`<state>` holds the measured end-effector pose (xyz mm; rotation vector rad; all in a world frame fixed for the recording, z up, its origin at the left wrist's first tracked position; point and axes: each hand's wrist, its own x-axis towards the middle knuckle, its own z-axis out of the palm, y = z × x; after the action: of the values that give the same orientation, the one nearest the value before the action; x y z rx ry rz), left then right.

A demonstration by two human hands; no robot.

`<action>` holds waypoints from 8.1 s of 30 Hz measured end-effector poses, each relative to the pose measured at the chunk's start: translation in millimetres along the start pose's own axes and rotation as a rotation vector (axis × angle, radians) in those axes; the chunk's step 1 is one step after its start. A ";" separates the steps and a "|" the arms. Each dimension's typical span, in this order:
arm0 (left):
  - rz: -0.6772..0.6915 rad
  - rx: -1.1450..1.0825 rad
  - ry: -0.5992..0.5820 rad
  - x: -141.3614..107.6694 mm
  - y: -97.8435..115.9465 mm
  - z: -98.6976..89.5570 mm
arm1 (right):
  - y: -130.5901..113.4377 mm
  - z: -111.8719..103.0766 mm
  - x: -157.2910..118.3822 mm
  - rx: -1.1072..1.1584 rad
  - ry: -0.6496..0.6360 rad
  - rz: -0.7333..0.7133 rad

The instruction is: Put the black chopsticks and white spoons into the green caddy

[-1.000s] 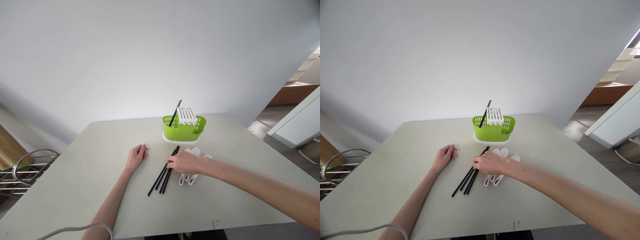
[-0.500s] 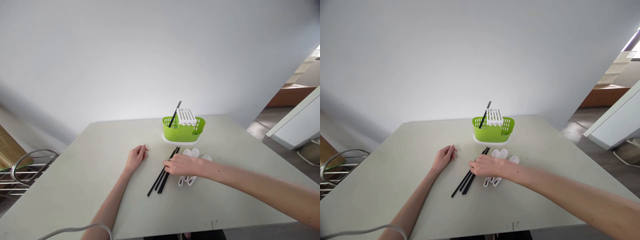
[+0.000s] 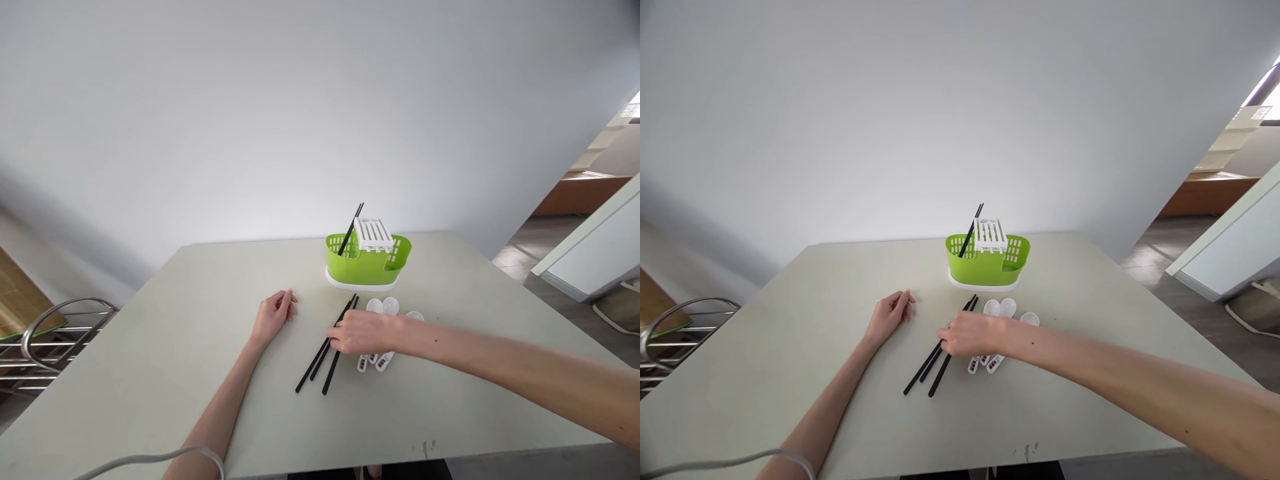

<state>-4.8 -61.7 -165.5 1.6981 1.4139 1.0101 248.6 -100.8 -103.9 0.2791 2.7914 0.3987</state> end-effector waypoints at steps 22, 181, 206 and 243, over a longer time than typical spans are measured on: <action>-0.109 -0.632 -0.427 -27.7 17.5 -2.6 | -29.7 -97.7 25.8 -0.023 0.230 -0.124; 0.151 0.300 0.297 235.6 170.8 35.6 | -46.1 167.7 -203.0 0.798 0.667 1.544; -0.046 0.177 0.336 227.3 156.2 30.2 | -46.8 169.2 -203.7 0.816 0.662 1.540; 0.076 0.869 -0.484 -2.1 86.8 47.8 | -46.9 169.7 -204.6 0.788 0.637 1.577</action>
<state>76.0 -79.2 -110.9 2.3935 1.5455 -0.0708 488.0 -151.7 -217.6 2.8851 2.3631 -0.4596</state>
